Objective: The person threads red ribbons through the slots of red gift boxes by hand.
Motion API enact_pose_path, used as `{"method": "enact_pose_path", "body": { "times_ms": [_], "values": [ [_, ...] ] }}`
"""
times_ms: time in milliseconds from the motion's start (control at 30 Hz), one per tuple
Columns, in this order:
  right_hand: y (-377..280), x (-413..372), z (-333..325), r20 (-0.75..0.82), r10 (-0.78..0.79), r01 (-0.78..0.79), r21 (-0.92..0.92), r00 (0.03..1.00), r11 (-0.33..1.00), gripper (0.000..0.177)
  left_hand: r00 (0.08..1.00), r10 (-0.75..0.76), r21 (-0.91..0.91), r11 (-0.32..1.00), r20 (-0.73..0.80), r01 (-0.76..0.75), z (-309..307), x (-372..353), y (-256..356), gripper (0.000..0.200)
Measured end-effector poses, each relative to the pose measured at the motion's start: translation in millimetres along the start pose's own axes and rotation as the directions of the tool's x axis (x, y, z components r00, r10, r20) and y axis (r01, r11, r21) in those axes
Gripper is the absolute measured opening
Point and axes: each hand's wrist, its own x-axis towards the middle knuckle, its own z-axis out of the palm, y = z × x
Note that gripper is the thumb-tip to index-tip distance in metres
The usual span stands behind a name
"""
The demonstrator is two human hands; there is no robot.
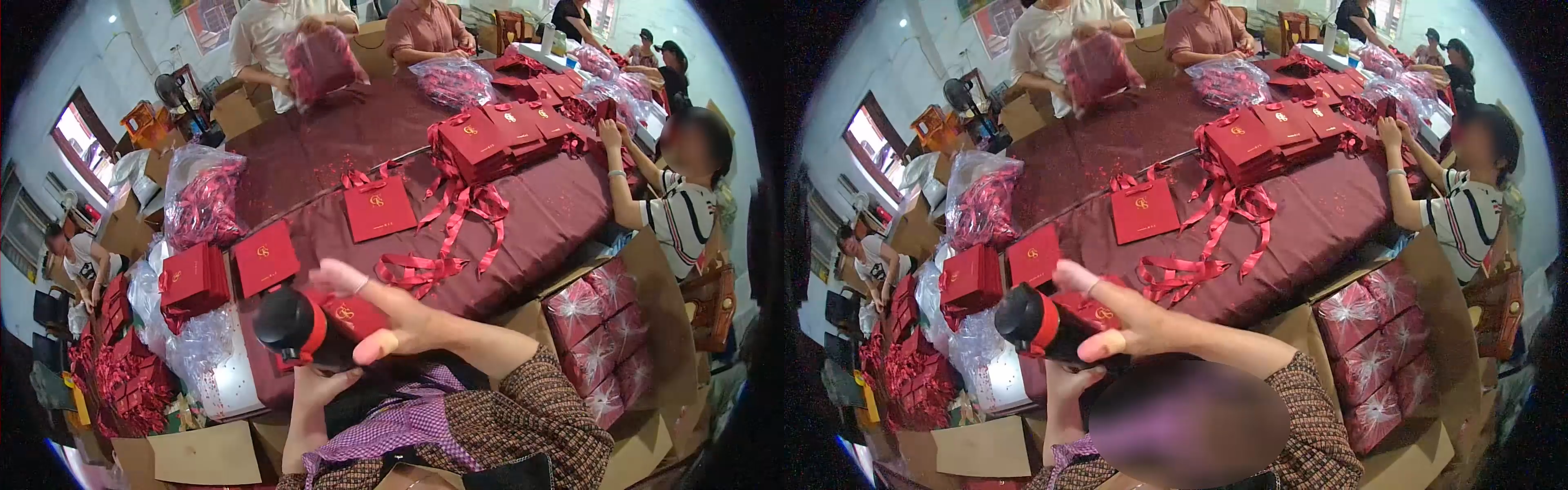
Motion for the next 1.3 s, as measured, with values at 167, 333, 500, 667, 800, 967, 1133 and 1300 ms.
{"method": "enact_pose_path", "body": {
  "times_ms": [167, 333, 500, 667, 800, 967, 1133, 1300],
  "values": [
    [23, -3, 28, 0.023, 0.079, -0.079, 0.001, 0.997, 0.997, 0.112, 0.99, 0.036, -0.057, 0.997, -0.139, -0.045, 14, 10, -1, 0.074],
    [31, -6, 40, -0.155, 0.188, -0.183, 0.048, 0.97, 0.982, 0.096, 0.996, 0.057, 0.286, 0.958, -0.063, -0.037, 5, 5, -15, 0.073],
    [28, -3, 39, -0.15, 0.179, -0.174, 0.049, 0.972, 0.984, 0.092, 0.999, 0.047, 0.113, 0.993, -0.024, -0.044, -16, -7, 11, 0.089],
    [37, 0, 47, -0.114, -0.104, 0.048, -0.408, 0.988, 0.912, 0.087, 0.931, 0.319, 0.328, 0.911, -0.179, -0.249, -25, -12, 59, 0.12],
    [42, 7, 60, -0.062, -0.255, 0.179, -0.559, 0.965, 0.81, 0.087, 0.928, 0.315, 0.481, 0.856, -0.198, -0.188, -9, -14, 89, 0.118],
    [45, 14, 76, -0.019, -0.281, 0.212, -0.608, 0.96, 0.765, 0.091, 0.954, 0.297, 0.886, 0.45, -0.03, -0.112, -25, -26, 104, 0.104],
    [49, 29, 94, 0.027, -0.292, 0.248, -0.603, 0.956, 0.758, 0.088, 0.936, 0.352, 0.92, 0.358, 0.026, -0.16, -39, -34, 120, 0.057],
    [48, 58, 110, 0.133, -0.312, 0.331, -0.555, 0.941, 0.763, 0.095, 0.929, 0.364, 0.918, 0.387, -0.069, -0.083, -79, -51, 159, 0.047]
  ]
}}
